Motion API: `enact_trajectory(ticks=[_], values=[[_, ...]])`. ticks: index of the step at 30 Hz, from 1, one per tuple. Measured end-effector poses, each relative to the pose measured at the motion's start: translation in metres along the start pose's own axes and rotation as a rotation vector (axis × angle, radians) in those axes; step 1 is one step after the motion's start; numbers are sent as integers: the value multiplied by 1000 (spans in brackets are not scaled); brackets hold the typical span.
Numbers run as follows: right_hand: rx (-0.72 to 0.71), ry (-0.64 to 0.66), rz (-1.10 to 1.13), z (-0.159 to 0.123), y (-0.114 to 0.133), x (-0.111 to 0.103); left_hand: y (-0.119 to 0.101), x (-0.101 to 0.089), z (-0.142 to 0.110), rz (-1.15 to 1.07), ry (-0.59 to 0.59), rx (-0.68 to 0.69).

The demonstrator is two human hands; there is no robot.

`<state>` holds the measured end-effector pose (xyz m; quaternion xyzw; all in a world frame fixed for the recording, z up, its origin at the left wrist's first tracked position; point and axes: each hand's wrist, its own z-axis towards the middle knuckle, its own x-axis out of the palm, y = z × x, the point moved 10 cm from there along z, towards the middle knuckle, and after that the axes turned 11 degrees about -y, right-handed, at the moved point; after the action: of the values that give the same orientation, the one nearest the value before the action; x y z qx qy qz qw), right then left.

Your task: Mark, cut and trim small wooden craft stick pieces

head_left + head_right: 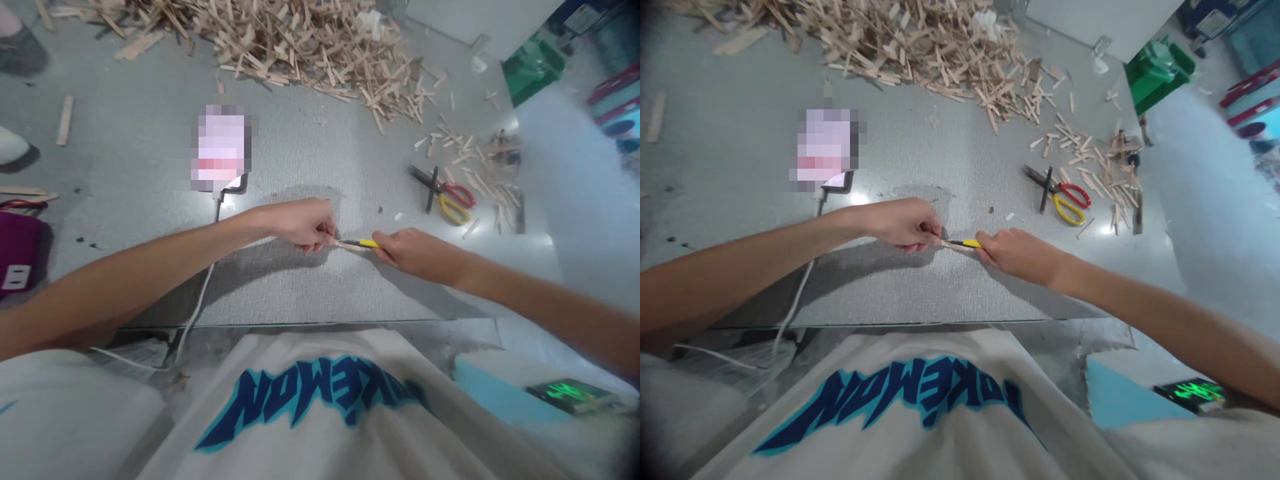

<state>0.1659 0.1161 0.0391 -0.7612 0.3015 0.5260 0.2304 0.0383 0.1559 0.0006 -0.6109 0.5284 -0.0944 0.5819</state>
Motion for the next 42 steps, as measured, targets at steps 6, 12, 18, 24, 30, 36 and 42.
enact_trajectory(ticks=[6, 12, 18, 24, 30, 36, 42], values=[[-49, -13, -36, 8, 6, -20, 1, 1, -2, -3, -6, -2], [-23, 52, -35, 5, 5, -1, -3, 4, -3, 19, -12, 12], [-94, 16, -156, 12, 14, -29, -4, 2, -4, -1, -7, 19], [-71, -25, -255, 3, 10, -23, 1, 4, -3, -89, -48, 50], [-8, 1, -289, -9, 16, -31, 0, 1, -2, -106, -206, 63], [-46, -4, -348, -20, 31, -43, -5, 2, -2, -82, -254, 32], [30, -62, -290, -21, 44, -57, -10, 8, 0, -30, -306, 62]])
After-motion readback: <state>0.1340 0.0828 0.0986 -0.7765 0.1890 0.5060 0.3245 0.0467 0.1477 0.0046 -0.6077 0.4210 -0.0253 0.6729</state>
